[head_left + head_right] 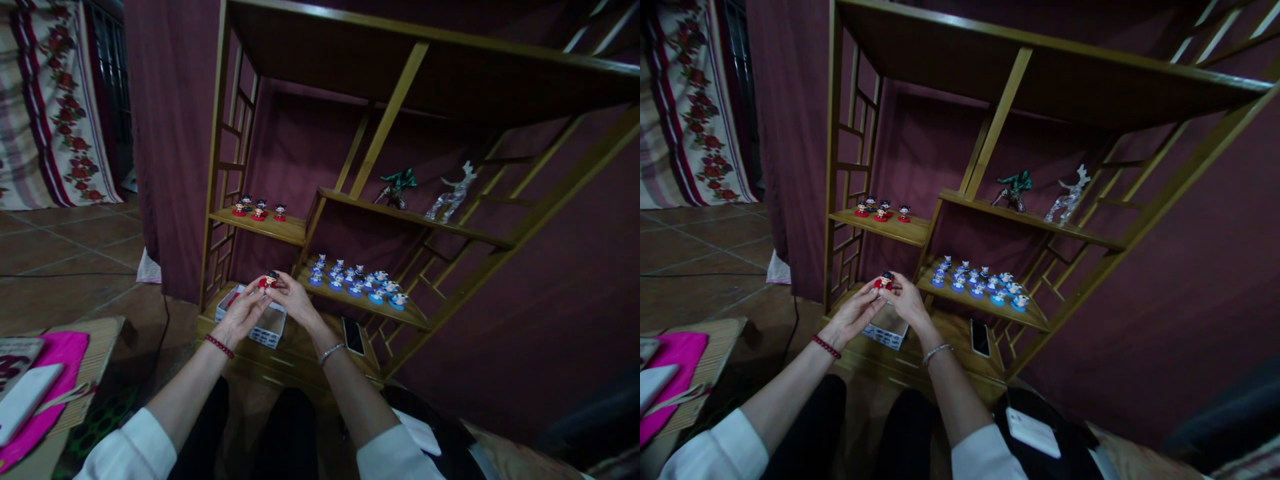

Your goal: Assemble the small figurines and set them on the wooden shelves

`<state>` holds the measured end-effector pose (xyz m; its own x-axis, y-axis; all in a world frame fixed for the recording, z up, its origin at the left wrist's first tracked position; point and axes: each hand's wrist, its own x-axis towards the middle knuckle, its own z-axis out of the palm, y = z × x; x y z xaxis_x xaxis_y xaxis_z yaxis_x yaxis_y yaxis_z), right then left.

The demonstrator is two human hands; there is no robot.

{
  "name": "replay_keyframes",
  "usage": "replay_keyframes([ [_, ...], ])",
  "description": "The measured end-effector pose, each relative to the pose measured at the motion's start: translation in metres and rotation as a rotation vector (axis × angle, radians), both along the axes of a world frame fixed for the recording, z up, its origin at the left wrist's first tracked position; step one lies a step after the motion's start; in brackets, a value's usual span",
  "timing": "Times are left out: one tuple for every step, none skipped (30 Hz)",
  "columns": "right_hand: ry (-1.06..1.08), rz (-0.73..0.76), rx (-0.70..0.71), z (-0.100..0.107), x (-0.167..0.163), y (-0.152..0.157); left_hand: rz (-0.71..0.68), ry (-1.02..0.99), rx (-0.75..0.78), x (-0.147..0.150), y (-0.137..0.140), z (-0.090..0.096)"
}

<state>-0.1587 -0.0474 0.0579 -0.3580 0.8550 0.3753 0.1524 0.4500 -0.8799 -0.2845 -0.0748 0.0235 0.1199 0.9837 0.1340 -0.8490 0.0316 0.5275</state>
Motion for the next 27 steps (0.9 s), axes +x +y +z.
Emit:
replay_keyframes([
  [-0.003,0.003,0.004,0.001,0.001,0.000,0.001,0.001,0.004,0.001,0.000,0.001],
  [-0.005,0.007,0.009,0.001,0.001,0.000,0.003,0.000,0.006,0.002,0.000,0.003],
  [-0.007,0.008,0.015,0.002,0.002,0.000,0.004,-0.002,0.007,0.002,0.000,0.004],
  [-0.012,0.005,0.024,0.003,0.002,0.001,0.003,-0.005,0.009,0.003,0.000,0.006],
  [-0.022,-0.001,0.037,0.003,0.002,0.002,0.001,-0.008,0.014,0.003,0.000,0.007],
  [-0.033,-0.010,0.052,0.004,0.002,0.003,-0.004,-0.011,0.022,0.004,0.000,0.009],
  [-0.046,-0.021,0.065,0.004,0.002,0.004,-0.007,-0.013,0.033,0.004,0.000,0.010],
  [-0.058,-0.030,0.075,0.005,0.002,0.005,-0.012,-0.014,0.047,0.004,0.000,0.011],
  [-0.069,-0.039,0.085,0.005,0.002,0.007,-0.015,-0.014,0.058,0.004,0.000,0.013],
  [-0.077,-0.047,0.095,0.005,0.002,0.008,-0.017,-0.013,0.063,0.004,0.000,0.015],
  [-0.084,-0.056,0.105,0.005,0.001,0.009,-0.017,-0.010,0.062,0.003,0.000,0.016],
  [-0.089,-0.066,0.116,0.006,0.001,0.010,-0.015,-0.006,0.059,0.003,-0.001,0.018],
  [-0.094,-0.075,0.126,0.007,0.000,0.010,-0.012,-0.004,0.059,0.002,-0.002,0.021],
  [-0.098,-0.082,0.134,0.008,0.000,0.010,-0.011,-0.002,0.062,0.002,-0.003,0.023],
  [-0.100,-0.087,0.139,0.010,-0.001,0.010,-0.008,0.000,0.068,0.001,-0.004,0.025],
  [-0.099,-0.088,0.141,0.012,-0.002,0.009,-0.007,0.003,0.078,0.000,-0.004,0.027],
  [-0.095,-0.086,0.141,0.014,-0.003,0.009,-0.004,0.006,0.087,-0.001,-0.005,0.030],
  [-0.086,-0.079,0.138,0.017,-0.004,0.009,0.000,0.012,0.094,-0.002,-0.005,0.032],
  [-0.075,-0.071,0.135,0.020,-0.006,0.009,0.004,0.022,0.095,-0.003,-0.005,0.034],
  [-0.064,-0.066,0.132,0.023,-0.007,0.009,0.008,0.035,0.090,-0.004,-0.005,0.036],
  [-0.055,-0.066,0.130,0.026,-0.008,0.009,0.012,0.051,0.080,-0.006,-0.004,0.038],
  [-0.050,-0.067,0.129,0.028,-0.009,0.010,0.018,0.069,0.069,-0.007,-0.003,0.040],
  [-0.047,-0.068,0.127,0.031,-0.010,0.011,0.026,0.087,0.057,-0.008,-0.001,0.042],
  [-0.044,-0.067,0.127,0.034,-0.011,0.012,0.036,0.104,0.045,-0.009,0.000,0.044],
  [-0.040,-0.064,0.130,0.037,-0.011,0.013,0.049,0.116,0.035,-0.009,0.001,0.047],
  [-0.033,-0.059,0.134,0.040,-0.012,0.014,0.064,0.124,0.029,-0.010,0.003,0.050],
  [-0.024,-0.056,0.141,0.043,-0.013,0.015,0.080,0.130,0.026,-0.010,0.004,0.053],
])
